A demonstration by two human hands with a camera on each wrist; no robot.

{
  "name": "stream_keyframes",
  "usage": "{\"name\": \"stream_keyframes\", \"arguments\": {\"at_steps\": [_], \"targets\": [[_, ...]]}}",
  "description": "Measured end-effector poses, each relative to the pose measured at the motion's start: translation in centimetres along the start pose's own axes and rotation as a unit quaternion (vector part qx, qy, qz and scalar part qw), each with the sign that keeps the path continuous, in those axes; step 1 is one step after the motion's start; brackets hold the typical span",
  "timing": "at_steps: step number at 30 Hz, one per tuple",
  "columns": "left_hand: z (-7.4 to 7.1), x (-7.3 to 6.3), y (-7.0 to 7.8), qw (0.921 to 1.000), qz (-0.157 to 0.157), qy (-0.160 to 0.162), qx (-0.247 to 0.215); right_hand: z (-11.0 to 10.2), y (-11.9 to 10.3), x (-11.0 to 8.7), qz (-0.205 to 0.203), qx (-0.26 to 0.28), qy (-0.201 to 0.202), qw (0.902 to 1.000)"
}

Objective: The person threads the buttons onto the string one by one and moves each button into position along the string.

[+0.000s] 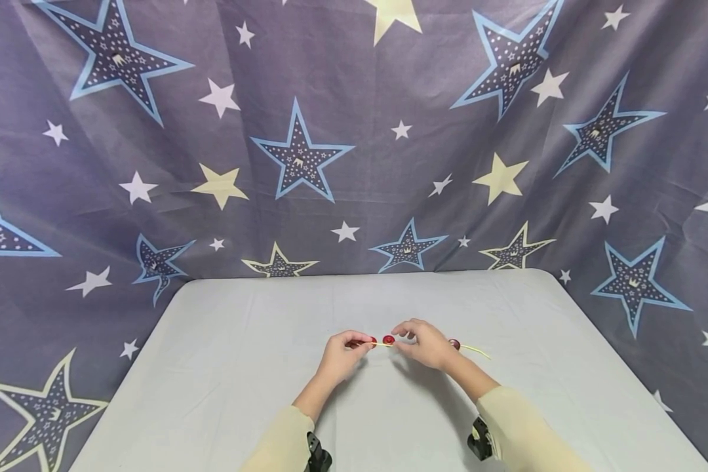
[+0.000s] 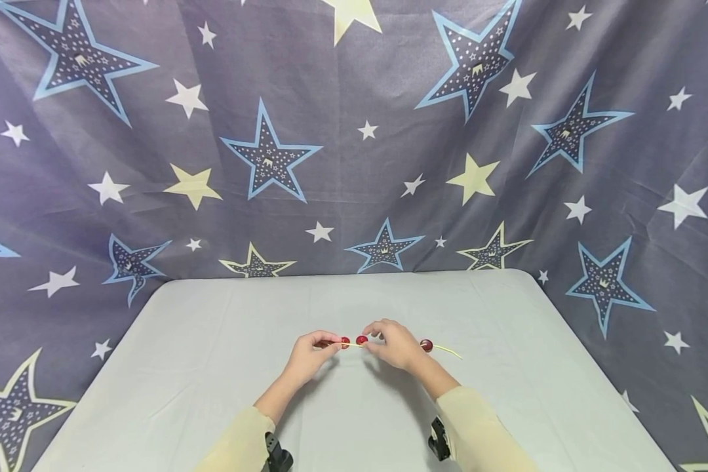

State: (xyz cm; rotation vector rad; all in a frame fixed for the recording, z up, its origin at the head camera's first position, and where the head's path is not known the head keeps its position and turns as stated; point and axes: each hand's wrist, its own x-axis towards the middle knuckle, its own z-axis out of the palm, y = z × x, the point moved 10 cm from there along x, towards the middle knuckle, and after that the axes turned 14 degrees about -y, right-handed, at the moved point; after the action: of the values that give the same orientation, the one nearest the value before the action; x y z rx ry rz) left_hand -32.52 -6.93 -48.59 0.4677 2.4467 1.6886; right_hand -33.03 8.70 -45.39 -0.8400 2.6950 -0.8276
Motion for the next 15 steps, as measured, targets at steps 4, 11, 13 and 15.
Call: {"name": "stream_keyframes", "arguments": {"at_steps": [4, 11, 13, 15], "targets": [[0.2, -0.1, 0.1, 1.0000, -0.007, 0.000, 0.006, 0.1, -0.5, 0.2, -0.015, 0.015, 0.000, 0.9998], [0.2, -0.1, 0.2, 1.0000, -0.006, 0.001, 0.002, 0.8, -1.3, 0.7, -0.045, 0.033, -0.001, 0.9984], [0.2, -0.1, 0.3, 1.0000, -0.003, 0.002, -0.002, 0.9, -1.4, 0.8, -0.044, 0.035, -0.003, 0.9984], [0.1, -0.1, 0.4, 1.0000, -0.002, 0.003, -0.004, 1.0, -1.5, 0.8, -0.042, 0.034, -0.004, 0.9985]]}}
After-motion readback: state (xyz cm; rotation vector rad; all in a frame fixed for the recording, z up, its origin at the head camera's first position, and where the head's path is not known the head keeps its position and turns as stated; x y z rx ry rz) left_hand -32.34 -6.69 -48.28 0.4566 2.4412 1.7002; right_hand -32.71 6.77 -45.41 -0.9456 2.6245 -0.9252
